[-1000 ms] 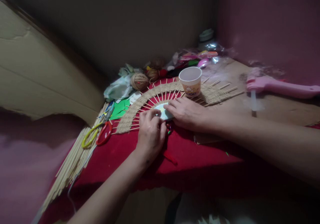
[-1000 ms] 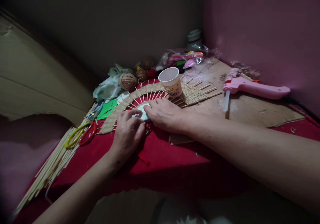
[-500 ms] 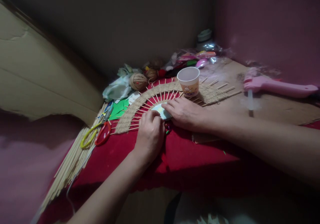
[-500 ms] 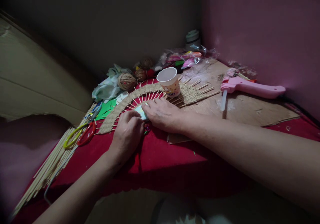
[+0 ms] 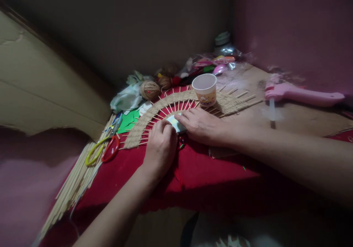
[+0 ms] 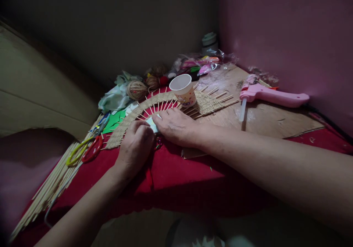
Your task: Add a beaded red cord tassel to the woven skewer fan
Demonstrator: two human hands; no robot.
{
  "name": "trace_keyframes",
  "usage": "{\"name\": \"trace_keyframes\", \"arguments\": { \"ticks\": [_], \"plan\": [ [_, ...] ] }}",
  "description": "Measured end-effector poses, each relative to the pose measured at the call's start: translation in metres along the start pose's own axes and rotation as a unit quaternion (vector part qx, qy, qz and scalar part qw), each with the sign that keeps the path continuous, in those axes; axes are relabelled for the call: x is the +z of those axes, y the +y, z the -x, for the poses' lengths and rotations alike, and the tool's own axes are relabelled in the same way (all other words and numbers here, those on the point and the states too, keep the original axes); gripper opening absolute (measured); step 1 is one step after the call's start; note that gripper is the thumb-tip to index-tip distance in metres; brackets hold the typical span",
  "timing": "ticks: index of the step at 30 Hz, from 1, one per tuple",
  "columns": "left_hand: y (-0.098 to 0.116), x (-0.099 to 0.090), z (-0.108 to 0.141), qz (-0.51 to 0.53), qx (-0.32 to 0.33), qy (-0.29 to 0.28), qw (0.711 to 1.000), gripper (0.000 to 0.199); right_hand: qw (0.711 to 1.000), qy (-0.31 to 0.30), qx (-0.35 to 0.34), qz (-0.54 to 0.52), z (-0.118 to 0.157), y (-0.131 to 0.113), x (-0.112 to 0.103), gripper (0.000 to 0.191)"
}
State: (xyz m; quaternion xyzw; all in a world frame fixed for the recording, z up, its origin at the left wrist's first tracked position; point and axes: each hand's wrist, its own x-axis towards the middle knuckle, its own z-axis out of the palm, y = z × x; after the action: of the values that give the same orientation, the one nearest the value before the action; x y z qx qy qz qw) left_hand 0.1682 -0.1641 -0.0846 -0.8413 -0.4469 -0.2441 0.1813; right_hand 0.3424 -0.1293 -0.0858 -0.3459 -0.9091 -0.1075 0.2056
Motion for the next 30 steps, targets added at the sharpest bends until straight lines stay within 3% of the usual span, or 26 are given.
{"name": "trace_keyframes", "arguments": {
  "ticks": [11,24,30],
  "plan": [
    [-0.001,-0.001,-0.004,-0.016,-0.002,-0.031,0.999,0.003,0.999,0.018,0.0,-0.051,0.0,0.0,-0.001,0.029],
    [-0.012,-0.024,-0.006,0.186,-0.001,-0.086,0.979,0.012,0.997,-0.011,0.013,-0.081,0.003,-0.002,-0.012,0.04],
    [-0.017,-0.027,0.002,0.193,-0.047,-0.048,0.979,0.02,0.996,-0.013,0.051,-0.066,-0.002,-0.006,-0.015,0.045]
  ]
}}
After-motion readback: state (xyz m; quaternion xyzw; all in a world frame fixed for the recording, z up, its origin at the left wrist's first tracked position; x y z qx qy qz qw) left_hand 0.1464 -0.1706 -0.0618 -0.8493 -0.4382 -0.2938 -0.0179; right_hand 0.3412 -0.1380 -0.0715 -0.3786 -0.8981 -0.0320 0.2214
